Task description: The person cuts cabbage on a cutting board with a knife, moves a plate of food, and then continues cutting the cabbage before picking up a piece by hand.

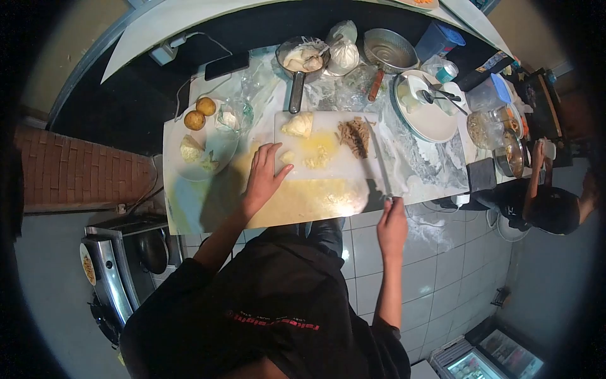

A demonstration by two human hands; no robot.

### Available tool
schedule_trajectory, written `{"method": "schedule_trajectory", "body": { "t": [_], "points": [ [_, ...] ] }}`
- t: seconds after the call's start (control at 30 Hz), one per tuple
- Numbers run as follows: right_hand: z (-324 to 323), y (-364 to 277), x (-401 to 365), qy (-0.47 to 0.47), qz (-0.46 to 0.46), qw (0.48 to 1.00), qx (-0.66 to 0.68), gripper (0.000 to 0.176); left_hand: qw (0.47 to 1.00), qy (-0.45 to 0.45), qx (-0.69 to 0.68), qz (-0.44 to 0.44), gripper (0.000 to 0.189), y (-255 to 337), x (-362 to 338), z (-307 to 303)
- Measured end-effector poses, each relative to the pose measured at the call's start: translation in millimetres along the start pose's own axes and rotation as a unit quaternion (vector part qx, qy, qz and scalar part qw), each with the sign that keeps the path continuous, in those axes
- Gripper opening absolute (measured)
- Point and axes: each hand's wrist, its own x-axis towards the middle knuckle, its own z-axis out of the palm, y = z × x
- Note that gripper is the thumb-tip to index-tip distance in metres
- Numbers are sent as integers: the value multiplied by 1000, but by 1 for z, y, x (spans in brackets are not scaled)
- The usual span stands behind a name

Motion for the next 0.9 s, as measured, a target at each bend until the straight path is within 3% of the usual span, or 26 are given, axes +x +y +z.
{"method": "schedule_trajectory", "body": {
  "t": [0.07, 0.17, 0.43, 0.67, 0.73, 0.8, 0.9],
  "points": [
    [0, 21, 10, 23, -10, 999, -37, 22, 1000, 6, 1, -8, 69, -4, -4, 6],
    [7, 42, 27, 16, 53, 990, -130, 23, 999, -3, 44, -10, 75, -2, -8, 8],
    [41, 59, 76, 51, 26, 979, -195, 26, 998, 0, 61, -28, 77, 5, -16, 8],
    [20, 52, 110, 26, -53, 978, -199, 39, 997, 53, 57, -5, 71, 0, -25, 16],
    [-4, 56, 136, 54, -156, 981, -106, 49, 997, 47, 53, -30, 73, 1, -27, 18],
    [-36, 71, 184, 61, -158, 975, -144, 65, 996, 44, 56, -49, 73, -4, -31, 26],
    [-75, 87, 262, 129, -218, 941, -224, 69, 994, 34, 83, -65, 72, 1, -30, 20]
  ]
}}
